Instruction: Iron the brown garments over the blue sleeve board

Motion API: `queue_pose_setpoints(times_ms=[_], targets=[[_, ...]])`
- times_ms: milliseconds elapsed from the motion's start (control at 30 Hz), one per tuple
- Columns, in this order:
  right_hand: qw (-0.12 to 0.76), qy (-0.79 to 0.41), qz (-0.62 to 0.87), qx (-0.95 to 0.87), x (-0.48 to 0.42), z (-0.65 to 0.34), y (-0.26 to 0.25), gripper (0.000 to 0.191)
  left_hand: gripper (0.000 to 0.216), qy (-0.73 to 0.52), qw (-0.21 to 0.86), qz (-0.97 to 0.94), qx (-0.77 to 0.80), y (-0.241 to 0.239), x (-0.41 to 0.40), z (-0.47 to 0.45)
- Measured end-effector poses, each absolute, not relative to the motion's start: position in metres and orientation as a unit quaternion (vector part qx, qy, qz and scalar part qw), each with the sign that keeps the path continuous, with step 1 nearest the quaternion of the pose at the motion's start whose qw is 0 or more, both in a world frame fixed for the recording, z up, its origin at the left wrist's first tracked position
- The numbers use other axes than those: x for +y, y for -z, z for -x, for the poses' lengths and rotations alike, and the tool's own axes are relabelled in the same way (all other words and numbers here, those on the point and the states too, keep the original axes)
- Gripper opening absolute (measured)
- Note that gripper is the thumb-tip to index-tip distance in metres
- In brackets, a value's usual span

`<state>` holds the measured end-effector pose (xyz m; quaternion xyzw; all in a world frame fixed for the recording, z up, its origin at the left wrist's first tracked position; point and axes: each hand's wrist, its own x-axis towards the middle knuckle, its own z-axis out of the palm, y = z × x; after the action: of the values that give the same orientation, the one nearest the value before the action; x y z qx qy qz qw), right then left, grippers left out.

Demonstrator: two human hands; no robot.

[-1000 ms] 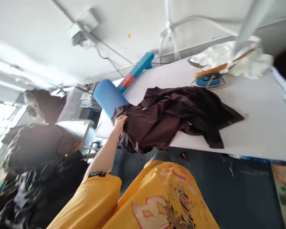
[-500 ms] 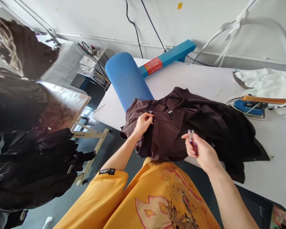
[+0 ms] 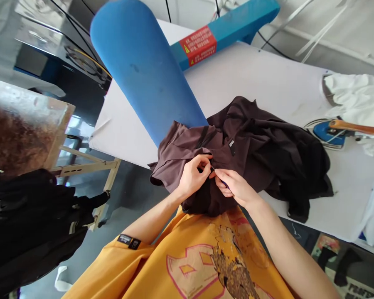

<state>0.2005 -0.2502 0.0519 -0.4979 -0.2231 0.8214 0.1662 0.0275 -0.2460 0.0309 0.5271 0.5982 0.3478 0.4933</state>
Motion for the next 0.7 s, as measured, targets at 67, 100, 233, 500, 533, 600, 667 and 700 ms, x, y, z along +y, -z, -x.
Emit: queue_pose_setpoints(times_ms=[67, 100, 233, 500, 533, 600, 667, 700], targets=[[0.169, -0.824, 0.497, -0.216, -0.246, -0.196, -0.050, 0.048, 0.005, -0.343, 0.492, -0.535, 0.595, -0.031, -0.245, -0.026], [0.172, -0.824, 0.495, -0.213, -0.245, -0.194, -0.049, 0.049, 0.005, -0.343, 0.492, -0.538, 0.593, -0.030, -0.245, -0.025], [0.188, -0.824, 0.496, -0.200, -0.242, -0.190, -0.047, 0.050, 0.005, -0.344, 0.499, -0.539, 0.585, -0.029, -0.244, -0.024], [0.213, -0.808, 0.523, -0.169, -0.246, -0.180, -0.048, 0.054, 0.005, -0.340, 0.485, -0.556, 0.583, -0.027, -0.244, -0.024], [0.214, -0.808, 0.524, -0.163, -0.246, -0.179, -0.047, 0.055, 0.005, -0.341, 0.483, -0.557, 0.584, -0.027, -0.245, -0.024], [0.219, -0.808, 0.526, -0.150, -0.246, -0.179, -0.046, 0.055, 0.006, -0.341, 0.480, -0.558, 0.584, -0.026, -0.245, -0.025], [0.224, -0.808, 0.527, -0.139, -0.246, -0.179, -0.044, 0.054, 0.007, -0.341, 0.479, -0.558, 0.586, -0.026, -0.246, -0.026], [0.227, -0.810, 0.524, -0.136, -0.245, -0.179, -0.044, 0.052, 0.007, -0.341, 0.479, -0.558, 0.586, -0.026, -0.246, -0.026]])
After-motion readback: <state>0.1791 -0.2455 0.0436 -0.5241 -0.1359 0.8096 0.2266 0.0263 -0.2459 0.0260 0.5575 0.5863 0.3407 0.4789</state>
